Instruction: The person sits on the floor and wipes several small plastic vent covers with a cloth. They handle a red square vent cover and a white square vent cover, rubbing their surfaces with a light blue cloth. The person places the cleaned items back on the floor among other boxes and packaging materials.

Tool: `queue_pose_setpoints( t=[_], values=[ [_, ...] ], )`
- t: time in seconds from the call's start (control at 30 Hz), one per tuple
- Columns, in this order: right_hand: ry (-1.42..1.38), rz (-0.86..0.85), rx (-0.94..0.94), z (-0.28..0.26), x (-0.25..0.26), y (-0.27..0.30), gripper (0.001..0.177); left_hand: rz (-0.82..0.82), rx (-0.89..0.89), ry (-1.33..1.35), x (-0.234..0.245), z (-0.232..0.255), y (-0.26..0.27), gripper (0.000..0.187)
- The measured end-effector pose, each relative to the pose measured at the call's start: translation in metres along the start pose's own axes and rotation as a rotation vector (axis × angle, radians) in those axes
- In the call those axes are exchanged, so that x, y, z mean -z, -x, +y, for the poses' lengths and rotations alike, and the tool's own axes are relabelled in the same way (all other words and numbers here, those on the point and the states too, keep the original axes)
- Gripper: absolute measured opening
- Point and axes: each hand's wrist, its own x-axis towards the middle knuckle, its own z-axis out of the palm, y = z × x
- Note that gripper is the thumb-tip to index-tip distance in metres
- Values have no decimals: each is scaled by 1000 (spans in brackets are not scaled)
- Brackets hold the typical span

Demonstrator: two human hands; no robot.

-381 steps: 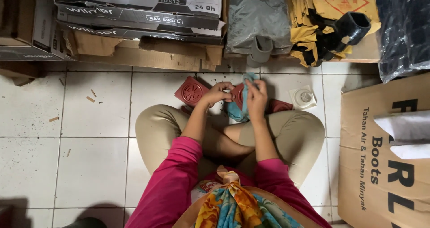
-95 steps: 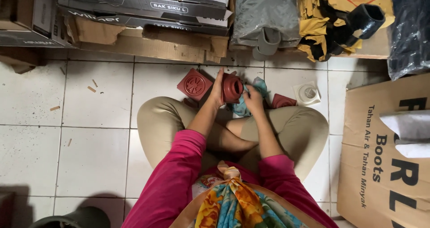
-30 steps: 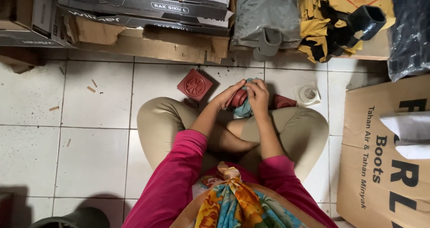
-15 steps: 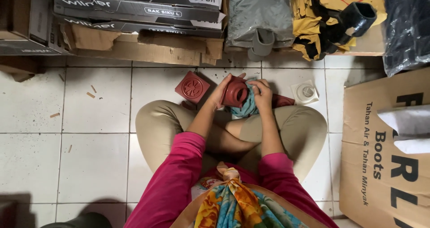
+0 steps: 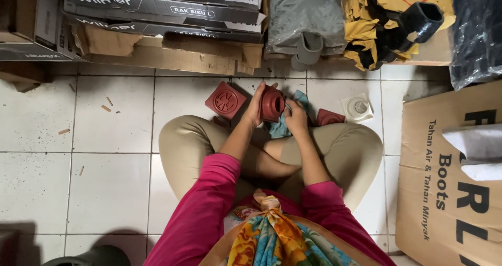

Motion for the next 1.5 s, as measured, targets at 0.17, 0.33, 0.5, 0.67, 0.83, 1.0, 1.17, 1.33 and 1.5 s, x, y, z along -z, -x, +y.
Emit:
queue_pose_setpoints(
  t=[0.17,0.33,0.5,0.67,0.83,1.0,1.17,1.33,1.5],
  values=[
    [-29,-128,-54,18,-18,7,30,242,-55,133,5,-3,-6,89],
    [20,-125,13,11,-28,12,27,254,-79,186,-11,15,-1,88],
    [3,-62,50,5,-26,13,22,299,-128,237,-32,20,14,89],
    [47,-12,113,-2,-30,19,19,327,-380,40,-42,15,29,69],
    [21,17,199,-8,-28,24,20,350,-471,-58,-36,8,22,64],
    [85,61,323,-30,-21,34,19,371,-515,-102,-37,12,23,62],
    [-119,65,487,-46,-8,34,18,369,-439,-68,-44,14,28,71],
    [-301,144,332,-73,12,36,27,352,-356,-102,-35,2,13,78],
    [-181,44,368,-58,3,29,22,355,-317,38,-21,-2,4,88]
  ],
)
